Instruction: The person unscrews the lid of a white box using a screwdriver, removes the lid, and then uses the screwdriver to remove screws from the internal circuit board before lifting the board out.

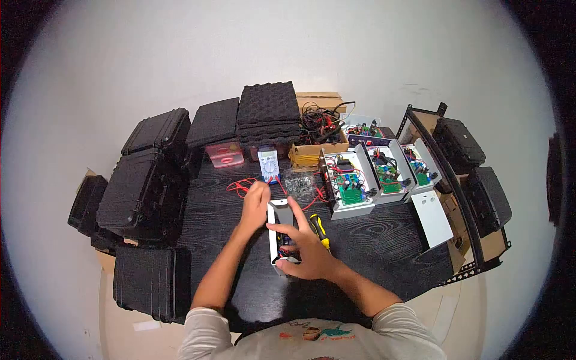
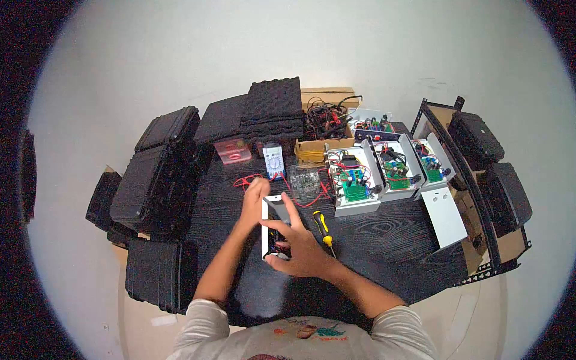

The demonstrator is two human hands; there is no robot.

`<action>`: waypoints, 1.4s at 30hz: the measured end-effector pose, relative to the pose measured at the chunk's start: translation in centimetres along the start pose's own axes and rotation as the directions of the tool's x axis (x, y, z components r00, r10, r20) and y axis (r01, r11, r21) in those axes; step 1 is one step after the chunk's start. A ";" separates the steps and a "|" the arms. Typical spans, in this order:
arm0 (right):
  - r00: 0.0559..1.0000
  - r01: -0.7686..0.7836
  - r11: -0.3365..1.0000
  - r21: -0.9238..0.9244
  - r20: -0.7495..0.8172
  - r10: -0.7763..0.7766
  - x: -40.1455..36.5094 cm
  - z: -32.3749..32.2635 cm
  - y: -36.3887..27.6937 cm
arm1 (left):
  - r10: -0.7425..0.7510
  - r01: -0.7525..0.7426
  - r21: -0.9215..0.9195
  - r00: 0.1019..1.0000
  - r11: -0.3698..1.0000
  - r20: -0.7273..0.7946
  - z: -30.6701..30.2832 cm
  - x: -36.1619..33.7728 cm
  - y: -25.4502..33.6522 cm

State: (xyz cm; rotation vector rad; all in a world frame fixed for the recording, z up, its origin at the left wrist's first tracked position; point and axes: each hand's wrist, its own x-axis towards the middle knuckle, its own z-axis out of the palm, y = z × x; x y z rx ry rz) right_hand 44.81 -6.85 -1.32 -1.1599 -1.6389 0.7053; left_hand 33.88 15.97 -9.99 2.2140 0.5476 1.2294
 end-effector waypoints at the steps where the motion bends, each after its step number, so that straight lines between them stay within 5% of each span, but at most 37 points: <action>1: 1.000 0.004 1.000 0.004 0.002 -0.004 0.0 -0.1 -0.1 | -0.016 0.016 0.000 0.999 1.000 0.042 0.7 1.4 -0.8; 6: 1.000 0.011 1.000 -0.023 -0.017 -0.012 0.1 -0.1 -0.7 | -0.048 0.033 0.076 0.978 0.997 0.204 3.0 6.4 -2.5; 9: 0.999 0.040 0.999 -0.028 -0.024 -0.041 0.1 -0.1 -0.6 | 0.081 -0.090 0.065 0.988 0.994 0.130 4.1 6.8 -3.7; 17: 1.000 0.021 1.000 0.012 -0.008 -0.021 0.1 -0.1 -0.4 | -0.054 0.029 -0.156 0.987 0.987 -0.154 -0.7 -2.5 2.1; 23: 0.999 0.037 0.999 -0.001 -0.016 -0.037 0.1 0.1 0.3 | 0.288 -0.299 -0.166 0.954 0.940 -0.090 -1.6 -10.9 5.3; 33: 0.999 0.031 0.999 0.008 -0.014 -0.031 0.0 0.1 0.1 | 0.368 -0.368 -0.053 0.930 0.929 0.007 -1.7 -10.6 5.6; 36: 0.999 0.044 0.999 0.011 -0.022 -0.044 -0.1 0.1 0.1 | 0.282 -0.282 -0.020 0.960 0.959 -0.003 -1.8 -10.2 6.7; 39: 0.999 0.046 0.999 0.015 -0.015 -0.046 0.0 0.0 -0.1 | 0.043 -0.067 -0.186 0.991 0.980 -0.130 -0.7 -11.2 6.5; 42: 0.998 0.062 0.998 0.010 -0.022 -0.062 -0.1 0.1 0.2 | 0.052 -0.059 -0.124 0.997 0.991 -0.056 -1.1 -11.8 5.9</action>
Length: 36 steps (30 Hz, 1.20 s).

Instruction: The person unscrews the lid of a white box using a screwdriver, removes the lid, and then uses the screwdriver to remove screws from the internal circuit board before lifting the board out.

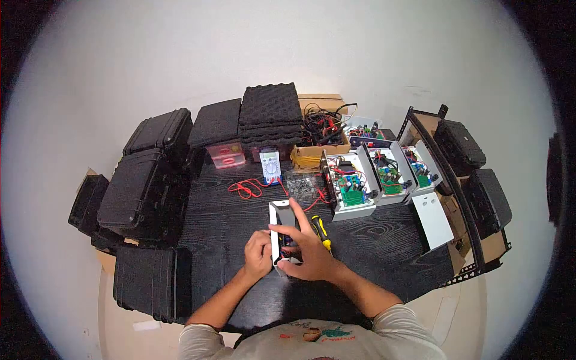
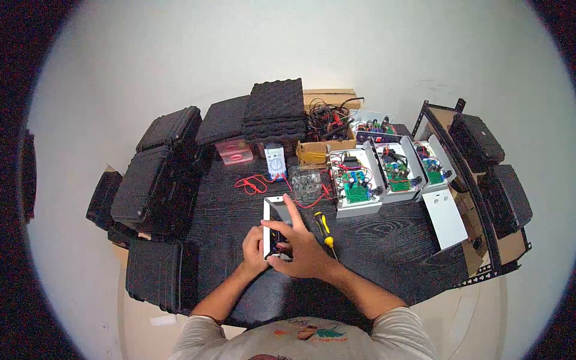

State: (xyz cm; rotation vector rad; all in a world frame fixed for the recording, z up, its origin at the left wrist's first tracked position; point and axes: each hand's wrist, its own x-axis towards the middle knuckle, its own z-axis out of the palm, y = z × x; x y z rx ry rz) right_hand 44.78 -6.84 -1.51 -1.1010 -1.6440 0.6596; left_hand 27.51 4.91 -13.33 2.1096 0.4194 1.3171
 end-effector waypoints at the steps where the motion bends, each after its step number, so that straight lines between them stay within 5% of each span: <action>1: 1.000 -0.005 1.000 -0.010 0.004 0.005 0.0 0.0 0.1 | 0.083 -0.083 0.009 0.996 0.996 0.015 0.0 0.2 0.2; 3: 1.000 -0.009 1.000 -0.020 0.006 0.009 0.0 0.0 0.1 | 0.247 -0.249 0.021 0.968 0.968 0.047 -0.2 1.0 0.5; 9: 1.000 0.004 1.000 0.007 -0.012 -0.004 0.0 0.0 0.0 | 0.305 -0.319 0.064 0.937 0.945 0.169 -0.8 0.9 -0.4; 12: 1.000 -0.004 1.000 0.012 -0.011 0.004 0.0 0.1 0.1 | 0.165 -0.173 0.075 0.981 0.982 0.100 -0.6 0.3 -0.4; 33: 1.000 0.002 1.000 0.013 0.004 -0.002 0.0 0.1 0.1 | 0.296 -0.294 0.042 0.954 0.955 -0.055 0.5 1.9 0.3; 36: 1.000 0.009 1.000 0.013 0.004 -0.009 0.0 0.0 0.1 | 0.145 -0.144 0.012 0.987 0.989 -0.063 0.5 1.1 0.2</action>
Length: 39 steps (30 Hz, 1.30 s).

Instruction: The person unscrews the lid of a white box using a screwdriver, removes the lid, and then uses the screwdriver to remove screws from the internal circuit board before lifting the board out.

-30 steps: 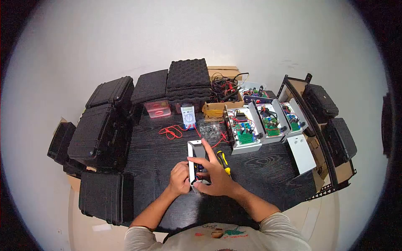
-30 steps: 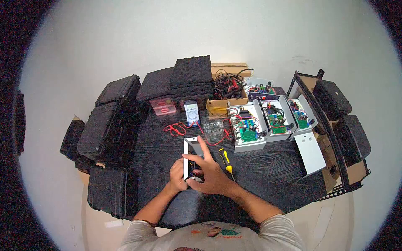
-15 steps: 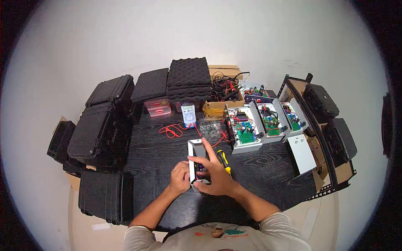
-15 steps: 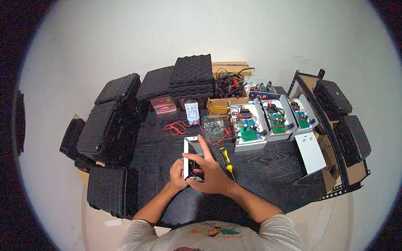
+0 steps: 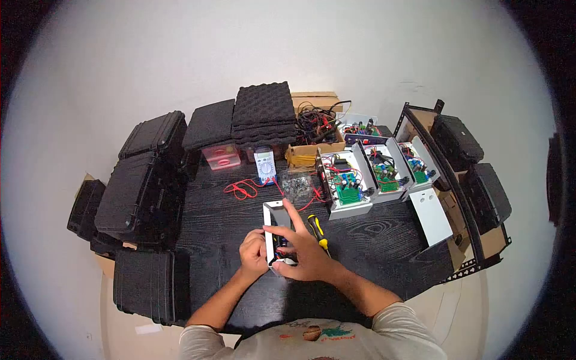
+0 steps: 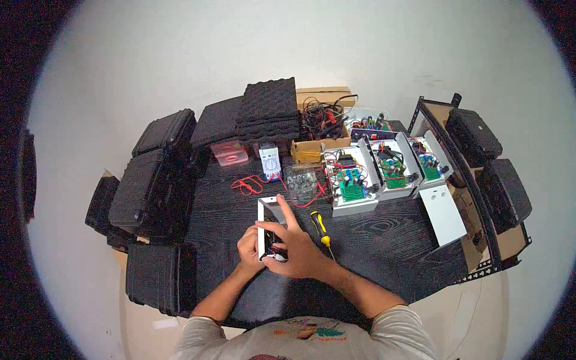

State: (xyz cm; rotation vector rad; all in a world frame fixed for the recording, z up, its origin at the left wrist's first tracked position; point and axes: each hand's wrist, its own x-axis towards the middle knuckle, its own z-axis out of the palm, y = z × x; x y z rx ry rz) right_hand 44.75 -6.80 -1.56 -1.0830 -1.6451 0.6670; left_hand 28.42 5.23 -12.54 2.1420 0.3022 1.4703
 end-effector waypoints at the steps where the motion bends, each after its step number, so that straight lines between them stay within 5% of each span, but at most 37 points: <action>1: 1.000 -0.008 1.000 0.004 0.003 0.008 0.0 0.0 0.0 | -0.008 0.008 -0.003 1.000 1.000 -0.021 0.1 -0.1 0.1; 21: 1.000 -0.011 1.000 0.006 0.007 0.011 0.1 -0.1 -0.1 | 0.206 -0.211 0.028 0.970 0.977 0.129 -0.7 1.4 -0.1; 24: 1.000 -0.023 1.000 0.016 0.017 0.023 0.1 -0.2 -0.1 | 0.109 -0.110 -0.024 0.994 0.994 -0.027 0.5 1.7 0.8; 30: 0.999 -0.029 0.999 0.031 0.024 0.029 0.1 -0.1 0.0 | 0.146 -0.145 -0.019 0.988 0.989 0.054 -0.3 0.8 0.0; 33: 0.998 -0.050 0.998 0.030 0.029 0.049 0.2 -0.3 -0.3 | 0.134 -0.137 -0.046 0.989 0.990 -0.056 -0.5 1.1 -1.2; 37: 0.996 -0.086 0.995 0.054 0.038 0.084 0.1 0.1 -0.3 | -0.349 0.357 0.089 0.933 0.930 -0.088 -0.6 5.2 -3.8; 39: 0.996 -0.083 0.996 0.039 0.034 0.082 0.2 0.0 -0.4 | -0.326 0.320 0.183 0.945 0.930 0.006 -0.1 8.8 -5.2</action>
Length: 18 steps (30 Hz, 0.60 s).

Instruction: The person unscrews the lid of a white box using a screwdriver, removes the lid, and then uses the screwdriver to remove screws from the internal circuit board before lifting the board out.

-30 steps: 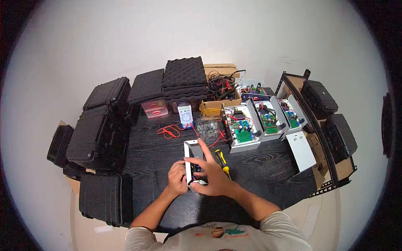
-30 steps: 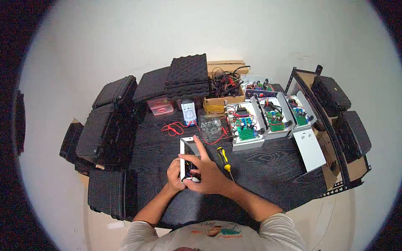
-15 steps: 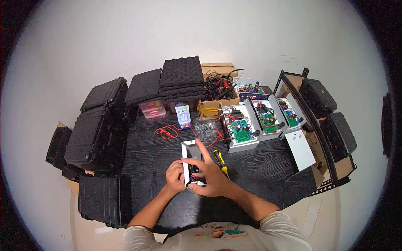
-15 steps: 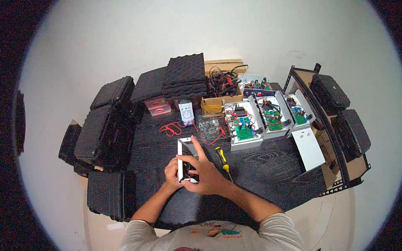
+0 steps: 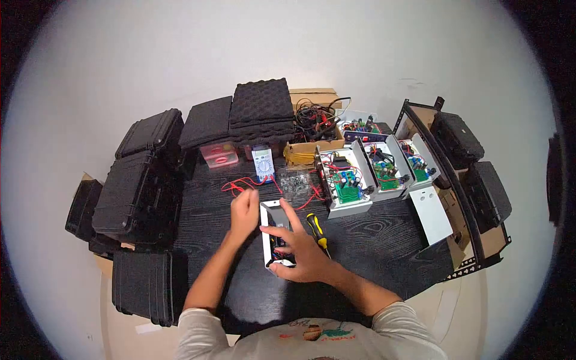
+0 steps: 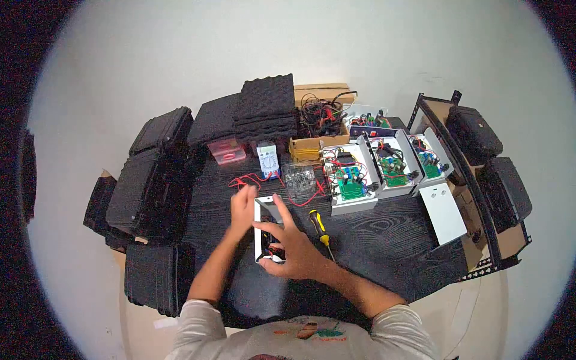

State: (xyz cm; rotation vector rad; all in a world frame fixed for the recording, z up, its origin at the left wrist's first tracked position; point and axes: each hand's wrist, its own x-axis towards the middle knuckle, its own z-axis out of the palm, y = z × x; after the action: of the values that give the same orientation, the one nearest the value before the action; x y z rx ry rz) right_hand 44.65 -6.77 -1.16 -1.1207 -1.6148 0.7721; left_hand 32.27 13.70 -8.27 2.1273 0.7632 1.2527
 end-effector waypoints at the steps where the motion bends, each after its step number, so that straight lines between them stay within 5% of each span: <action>1: 1.000 0.018 1.000 -0.019 -0.011 -0.018 -0.1 0.1 0.1 | -0.011 0.015 -0.074 0.998 0.997 0.056 0.9 1.5 -0.7; 4: 0.999 0.037 0.999 -0.034 -0.017 -0.038 -0.1 0.2 0.1 | -0.114 0.121 -0.023 0.974 0.992 0.195 3.1 4.6 -2.1; 7: 1.000 0.018 1.000 -0.022 0.013 -0.018 0.0 0.2 0.0 | -0.086 0.205 -0.310 0.930 0.928 0.357 4.7 6.2 -3.3; 11: 0.996 0.064 0.998 -0.011 0.069 -0.063 0.0 -0.3 0.9 | -0.174 0.534 -0.517 0.789 0.668 0.589 0.7 5.1 -1.9; 14: 0.984 0.120 0.993 -0.024 0.133 -0.116 0.4 -1.2 1.6 | -0.175 0.568 -0.573 0.783 0.590 0.597 -2.9 2.2 0.9; 15: 0.979 0.138 0.990 -0.035 0.159 -0.130 0.6 -1.6 1.9 | -0.181 0.551 -0.497 0.771 0.671 0.611 -4.0 1.5 1.1; 18: 0.973 0.174 0.945 -0.276 0.194 -0.123 0.7 -2.5 2.9 | -0.175 0.562 -0.463 0.745 0.686 0.644 -6.4 -0.3 3.4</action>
State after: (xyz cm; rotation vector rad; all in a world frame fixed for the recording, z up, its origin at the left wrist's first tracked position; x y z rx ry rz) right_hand 47.83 -5.12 -2.72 -1.1435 -1.9860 0.5560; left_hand 27.12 12.22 -3.45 1.5048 0.4013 0.4824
